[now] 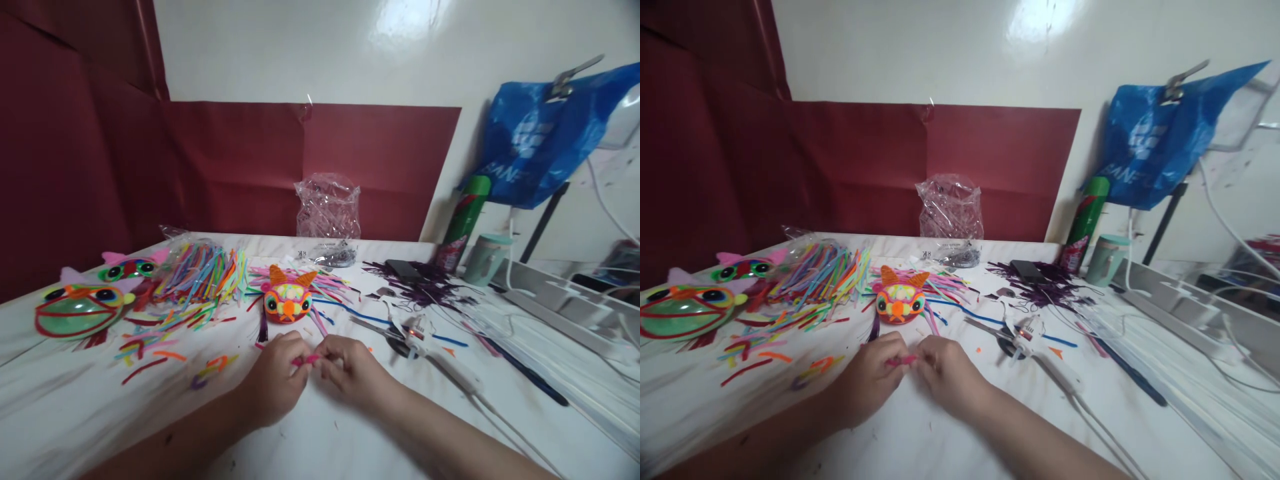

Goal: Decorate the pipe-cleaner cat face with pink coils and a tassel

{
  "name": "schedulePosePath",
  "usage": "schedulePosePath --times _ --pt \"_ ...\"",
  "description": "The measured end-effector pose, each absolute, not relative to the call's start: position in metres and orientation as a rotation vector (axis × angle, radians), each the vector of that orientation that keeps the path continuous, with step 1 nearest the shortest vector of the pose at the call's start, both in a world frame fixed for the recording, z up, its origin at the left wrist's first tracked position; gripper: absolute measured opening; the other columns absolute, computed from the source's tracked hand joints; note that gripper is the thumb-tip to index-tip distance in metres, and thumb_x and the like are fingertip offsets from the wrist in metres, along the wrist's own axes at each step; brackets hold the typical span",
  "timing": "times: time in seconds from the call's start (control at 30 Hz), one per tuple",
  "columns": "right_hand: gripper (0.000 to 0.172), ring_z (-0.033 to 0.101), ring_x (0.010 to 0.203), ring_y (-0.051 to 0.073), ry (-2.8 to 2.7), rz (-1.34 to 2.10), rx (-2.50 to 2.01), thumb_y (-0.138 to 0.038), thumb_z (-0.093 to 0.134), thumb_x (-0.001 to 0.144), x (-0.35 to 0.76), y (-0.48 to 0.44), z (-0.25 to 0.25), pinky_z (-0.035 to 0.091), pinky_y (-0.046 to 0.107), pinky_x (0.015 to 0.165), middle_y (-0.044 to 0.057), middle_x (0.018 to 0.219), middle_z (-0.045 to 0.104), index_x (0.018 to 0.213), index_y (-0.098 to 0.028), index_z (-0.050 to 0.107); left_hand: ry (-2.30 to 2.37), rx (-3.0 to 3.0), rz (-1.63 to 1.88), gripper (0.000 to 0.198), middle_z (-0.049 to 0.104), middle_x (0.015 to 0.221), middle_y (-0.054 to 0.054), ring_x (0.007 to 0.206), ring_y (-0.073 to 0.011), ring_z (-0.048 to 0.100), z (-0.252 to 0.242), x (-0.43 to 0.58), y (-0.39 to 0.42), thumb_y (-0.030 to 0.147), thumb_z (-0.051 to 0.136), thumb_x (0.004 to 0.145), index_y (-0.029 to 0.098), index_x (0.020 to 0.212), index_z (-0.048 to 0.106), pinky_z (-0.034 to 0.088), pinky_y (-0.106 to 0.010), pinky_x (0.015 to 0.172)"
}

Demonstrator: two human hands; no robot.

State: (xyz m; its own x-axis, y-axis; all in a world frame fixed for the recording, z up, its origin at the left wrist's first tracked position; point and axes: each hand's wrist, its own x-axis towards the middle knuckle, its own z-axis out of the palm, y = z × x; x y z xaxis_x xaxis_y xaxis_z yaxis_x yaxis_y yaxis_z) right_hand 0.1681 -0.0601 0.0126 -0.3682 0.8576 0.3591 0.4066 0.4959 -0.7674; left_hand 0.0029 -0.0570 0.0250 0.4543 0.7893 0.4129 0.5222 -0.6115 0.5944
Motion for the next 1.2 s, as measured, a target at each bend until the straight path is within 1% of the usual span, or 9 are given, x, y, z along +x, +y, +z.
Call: schedulePosePath --times 0.13,0.2,0.27,0.5,0.7,0.9,1.07,1.13,1.2 --pt "0.022 0.054 0.057 0.011 -1.516 1.168 -0.937 -0.038 0.065 0.070 0.159 -0.059 0.011 0.042 0.023 0.055 -0.001 0.062 0.060 0.075 -0.016 0.061 1.129 2.093 1.128 0.017 0.053 0.066 0.000 0.065 -0.0141 0.050 0.029 0.002 -0.057 0.022 0.049 0.077 0.017 0.061 0.051 0.038 -0.024 0.061" --pt "0.028 0.055 0.058 0.012 -1.412 1.201 -0.892 -0.042 0.069 0.066 0.155 -0.061 0.009 0.042 0.023 0.057 -0.001 0.062 0.060 0.075 -0.017 0.060 1.117 2.026 1.145 0.016 0.054 0.066 0.000 0.066 -0.0141 0.051 0.028 0.002 -0.058 0.024 0.049 0.077 0.017 0.063 0.053 0.039 -0.024 0.062" --pt "0.029 0.055 0.058 0.012 -1.387 1.177 -0.884 -0.043 0.067 0.067 0.152 -0.065 0.008 0.043 0.024 0.058 -0.001 0.061 0.060 0.074 -0.017 0.059 1.107 1.998 1.131 0.017 0.054 0.066 0.001 0.065 -0.0140 0.052 0.025 0.003 -0.059 0.024 0.050 0.077 0.017 0.062 0.054 0.039 -0.024 0.062" --pt "0.020 0.052 0.059 0.013 -1.589 0.919 -0.987 -0.035 0.054 0.080 0.156 -0.068 0.010 0.040 0.023 0.057 0.000 0.062 0.056 0.070 -0.017 0.054 1.155 2.013 0.964 0.018 0.052 0.063 0.002 0.062 -0.0142 0.048 0.021 0.004 -0.053 0.026 0.049 0.076 0.017 0.062 0.055 0.037 -0.024 0.059" --pt "0.009 0.048 0.053 0.010 -1.811 0.753 -1.157 -0.019 0.051 0.078 0.161 -0.059 0.009 0.033 0.019 0.047 -0.001 0.061 0.056 0.070 -0.017 0.055 1.219 2.146 0.908 0.017 0.048 0.063 0.001 0.062 -0.0157 0.047 0.018 0.002 -0.046 0.026 0.045 0.075 0.018 0.060 0.047 0.035 -0.026 0.059" --pt "0.009 0.039 0.048 0.007 -1.972 0.712 -1.161 -0.008 0.050 0.071 0.170 -0.056 0.017 0.028 0.017 0.044 -0.005 0.055 0.048 0.067 -0.016 0.055 1.191 2.184 0.818 0.018 0.044 0.063 0.001 0.063 -0.0163 0.045 0.021 0.002 -0.046 0.030 0.043 0.075 0.020 0.060 0.040 0.034 -0.027 0.059" --pt "0.008 0.039 0.043 0.006 -1.954 1.022 -1.120 -0.009 0.053 0.069 0.174 -0.054 0.016 0.026 0.017 0.040 -0.005 0.052 0.049 0.064 -0.016 0.054 1.102 2.250 0.726 0.017 0.044 0.065 0.002 0.064 -0.0156 0.044 0.021 -0.001 -0.046 0.028 0.044 0.075 0.019 0.061 0.040 0.032 -0.026 0.059" --pt "0.007 0.040 0.043 0.006 -1.838 1.158 -1.088 -0.017 0.057 0.070 0.172 -0.052 0.014 0.028 0.017 0.040 -0.005 0.052 0.052 0.065 -0.016 0.054 1.087 2.235 0.760 0.018 0.043 0.064 0.002 0.063 -0.0152 0.043 0.023 -0.003 -0.046 0.028 0.045 0.076 0.019 0.061 0.041 0.032 -0.026 0.058" --pt "0.015 0.044 0.044 0.007 -1.674 1.249 -1.021 -0.029 0.061 0.072 0.168 -0.051 0.013 0.032 0.019 0.043 -0.004 0.053 0.054 0.068 -0.016 0.055 1.092 2.146 0.838 0.020 0.044 0.064 0.002 0.063 -0.0147 0.043 0.026 -0.003 -0.046 0.031 0.045 0.077 0.019 0.061 0.043 0.034 -0.025 0.059"
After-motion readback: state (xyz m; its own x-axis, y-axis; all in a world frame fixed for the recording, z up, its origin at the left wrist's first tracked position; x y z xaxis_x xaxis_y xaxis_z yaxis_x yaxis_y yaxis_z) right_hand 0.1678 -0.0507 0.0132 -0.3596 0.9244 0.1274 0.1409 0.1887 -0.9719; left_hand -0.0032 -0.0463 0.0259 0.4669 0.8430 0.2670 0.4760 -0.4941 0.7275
